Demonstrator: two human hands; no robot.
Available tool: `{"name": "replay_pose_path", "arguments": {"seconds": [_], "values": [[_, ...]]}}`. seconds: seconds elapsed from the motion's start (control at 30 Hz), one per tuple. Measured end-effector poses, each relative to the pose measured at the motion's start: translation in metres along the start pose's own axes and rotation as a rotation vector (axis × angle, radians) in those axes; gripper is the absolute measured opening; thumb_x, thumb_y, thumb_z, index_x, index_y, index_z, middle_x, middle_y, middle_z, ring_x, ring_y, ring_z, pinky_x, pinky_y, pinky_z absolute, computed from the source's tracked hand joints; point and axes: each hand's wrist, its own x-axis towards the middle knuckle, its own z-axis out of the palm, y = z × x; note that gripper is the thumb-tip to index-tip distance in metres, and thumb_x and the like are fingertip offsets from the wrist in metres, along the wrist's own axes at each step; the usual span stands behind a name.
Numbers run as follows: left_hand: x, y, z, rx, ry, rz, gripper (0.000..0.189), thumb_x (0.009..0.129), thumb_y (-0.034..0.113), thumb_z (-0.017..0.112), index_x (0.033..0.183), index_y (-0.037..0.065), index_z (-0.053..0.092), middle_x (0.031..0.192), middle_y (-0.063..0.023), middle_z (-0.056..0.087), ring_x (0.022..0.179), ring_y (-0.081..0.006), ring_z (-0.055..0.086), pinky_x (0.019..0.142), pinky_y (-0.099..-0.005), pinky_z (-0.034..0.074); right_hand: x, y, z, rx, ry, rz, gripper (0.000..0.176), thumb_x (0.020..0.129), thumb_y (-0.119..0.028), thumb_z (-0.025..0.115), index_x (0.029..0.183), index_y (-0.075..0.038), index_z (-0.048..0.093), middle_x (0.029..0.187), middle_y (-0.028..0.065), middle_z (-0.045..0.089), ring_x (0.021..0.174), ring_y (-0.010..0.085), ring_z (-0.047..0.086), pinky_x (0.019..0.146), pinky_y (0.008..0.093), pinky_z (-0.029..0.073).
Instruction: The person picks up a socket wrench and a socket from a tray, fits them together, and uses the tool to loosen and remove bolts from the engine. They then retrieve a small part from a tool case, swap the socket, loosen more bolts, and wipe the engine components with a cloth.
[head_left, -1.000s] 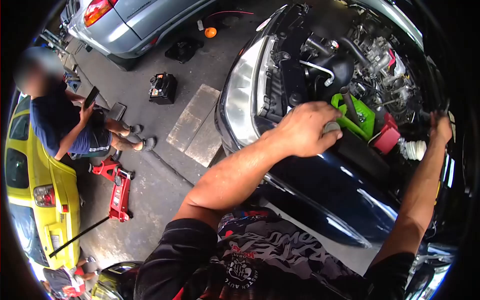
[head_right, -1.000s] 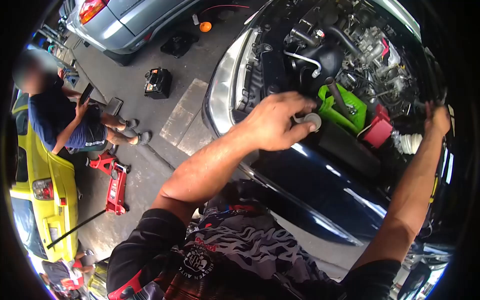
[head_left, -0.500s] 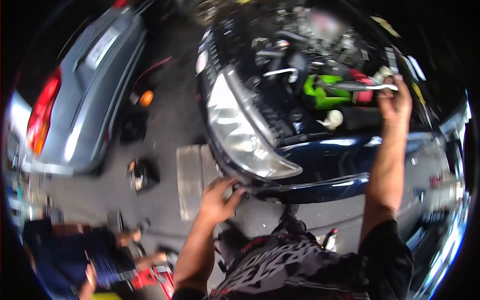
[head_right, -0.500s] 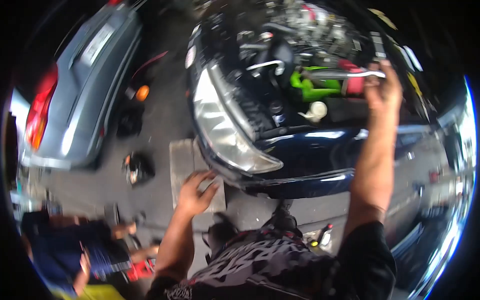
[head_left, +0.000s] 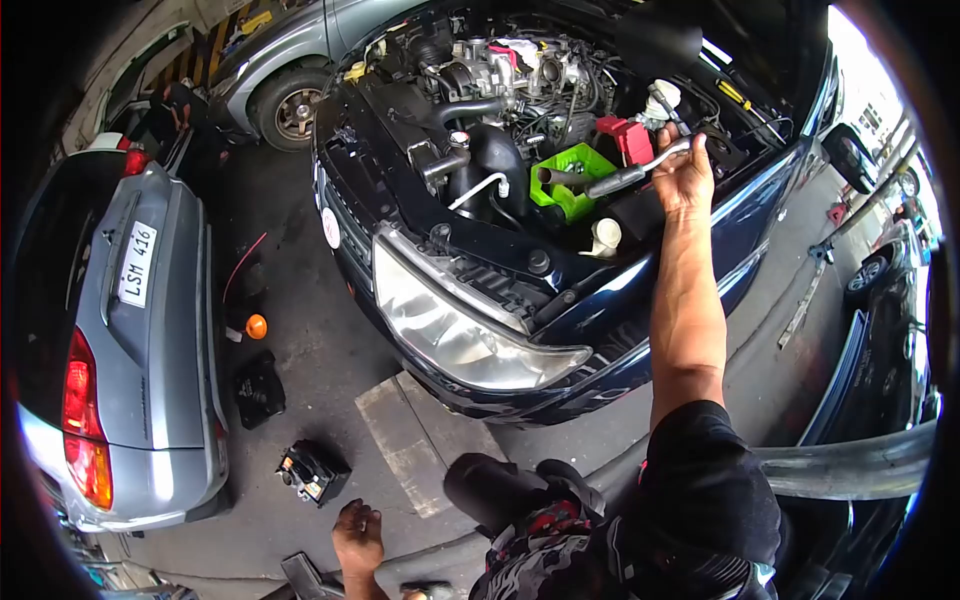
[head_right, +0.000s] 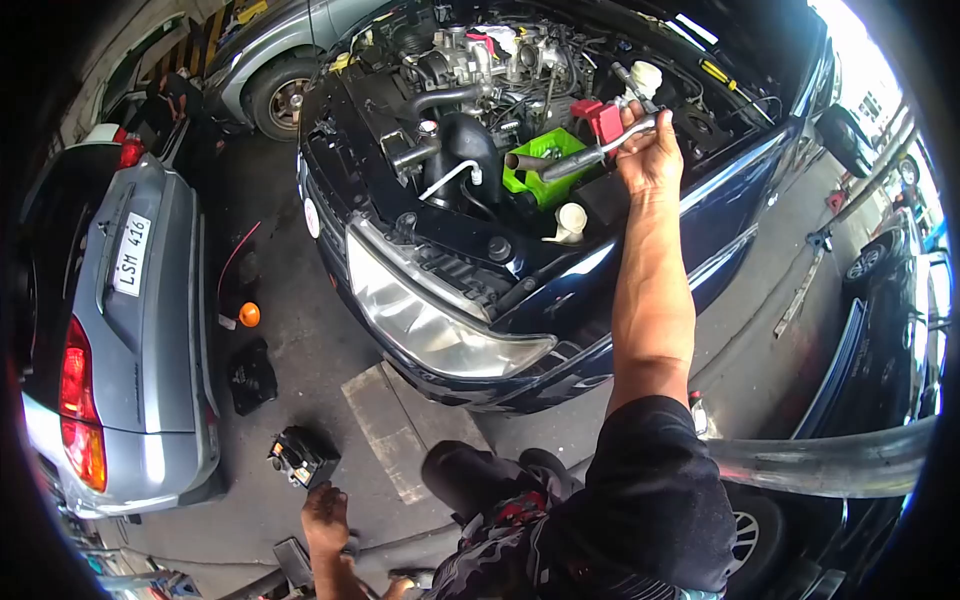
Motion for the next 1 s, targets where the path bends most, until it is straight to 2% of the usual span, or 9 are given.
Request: {"name": "replay_pose_path", "arguments": {"seconds": [0.03,0.1,0.13,0.27,0.4,0.5,0.67,0.87,1.0], "values": [[0.003,0.006,0.001,0.016,-0.01,0.004,0.034,0.084,0.004,0.073,0.114,-0.006,0.062,0.093,-0.0138,0.071,0.086,-0.0203,0.07,0.078,-0.0309,0.055,-0.004,0.004,0.011,-0.075,0.216,-0.046,0.049,0.099,-0.044,0.059,0.112,0.003,0.065,0.108,0.014,0.073,0.098,0.0254,0.069,0.065,0.0307,0.054],[0.014,0.019,0.009,-0.045,-0.035,-0.01,0.033,0.084,0.004,0.073,0.114,-0.004,0.063,0.094,-0.0146,0.071,0.087,-0.0206,0.07,0.08,-0.0317,0.055,-0.003,0.005,0.01,-0.159,0.212,-0.03,0.052,0.098,-0.049,0.057,0.109,0.001,0.066,0.1,0.0106,0.072,0.084,0.0231,0.067,0.066,0.0335,0.052],[0.022,0.026,0.012,-0.005,-0.065,0.026,0.033,0.084,0.004,0.074,0.114,-0.004,0.063,0.094,-0.0149,0.071,0.087,-0.0208,0.07,0.081,-0.032,0.055,-0.007,0.009,0.028,-0.188,0.329,-0.08,0.054,0.099,-0.052,0.055,0.107,0.001,0.066,0.095,0.0094,0.071,0.075,0.0212,0.063,0.063,0.0323,0.05],[0.065,0.014,0.022,0.035,-0.134,0.131,0.031,0.087,0.003,0.071,0.116,-0.005,0.061,0.099,-0.0113,0.07,0.091,-0.0182,0.069,0.081,-0.0296,0.055,-0.003,-0.001,0.0,-0.199,0.156,-0.019,0.052,0.097,-0.05,0.06,0.106,0.001,0.065,0.096,0.0109,0.071,0.073,0.0189,0.061,0.061,0.0316,0.049],[0.15,0.041,0.024,0.085,-0.232,0.283,0.032,0.087,0.006,0.073,0.115,-0.005,0.062,0.101,-0.014,0.071,0.095,-0.0203,0.069,0.083,-0.031,0.055,-0.013,-0.001,0.013,-0.383,0.27,-0.16,0.014,0.09,-0.004,0.059,0.103,-0.002,0.062,0.093,0.0101,0.066,0.073,0.0171,0.055,0.057,0.0296,0.047],[0.251,0.098,0.031,0.156,-0.28,0.441,0.034,0.086,0.008,0.073,0.116,-0.003,0.063,0.103,-0.0149,0.072,0.096,-0.0224,0.07,0.085,-0.0333,0.055,-0.019,-0.001,0.019,-0.522,0.441,-0.301,0.013,0.091,-0.006,0.06,0.102,0.0,0.062,0.098,0.0113,0.069,0.074,0.017,0.058,0.061,0.0289,0.048],[0.389,0.203,0.065,0.174,-0.457,0.459,0.036,0.084,0.01,0.074,0.118,0.0,0.064,0.104,-0.0139,0.072,0.097,-0.0238,0.07,0.088,-0.0359,0.054,-0.033,-0.011,0.014,-0.496,0.343,-0.223,0.029,0.097,-0.023,0.062,0.116,-0.001,0.064,0.099,0.0103,0.071,0.08,0.0175,0.066,0.066,0.0264,0.054],[0.441,0.258,0.101,0.122,-0.6,0.472,0.035,0.085,0.009,0.074,0.117,0.001,0.065,0.105,-0.0116,0.072,0.099,-0.0215,0.068,0.089,-0.0349,0.053,-0.03,0.006,0.036,-0.363,0.333,-0.214,0.026,0.099,-0.026,0.061,0.116,-0.006,0.061,0.099,0.0084,0.059,0.084,0.0177,0.054,0.061,0.0272,0.049],[0.461,0.298,0.131,0.119,-0.594,0.533,0.034,0.084,0.012,0.075,0.115,0.0,0.065,0.105,-0.0158,0.07,0.098,-0.0301,0.068,0.087,-0.0384,0.054,-0.033,0.006,0.036,-0.285,0.341,-0.203,0.026,0.097,-0.023,0.064,0.117,-0.007,0.059,0.094,0.0067,0.055,0.077,0.0154,0.048,0.058,0.0253,0.044]]}}
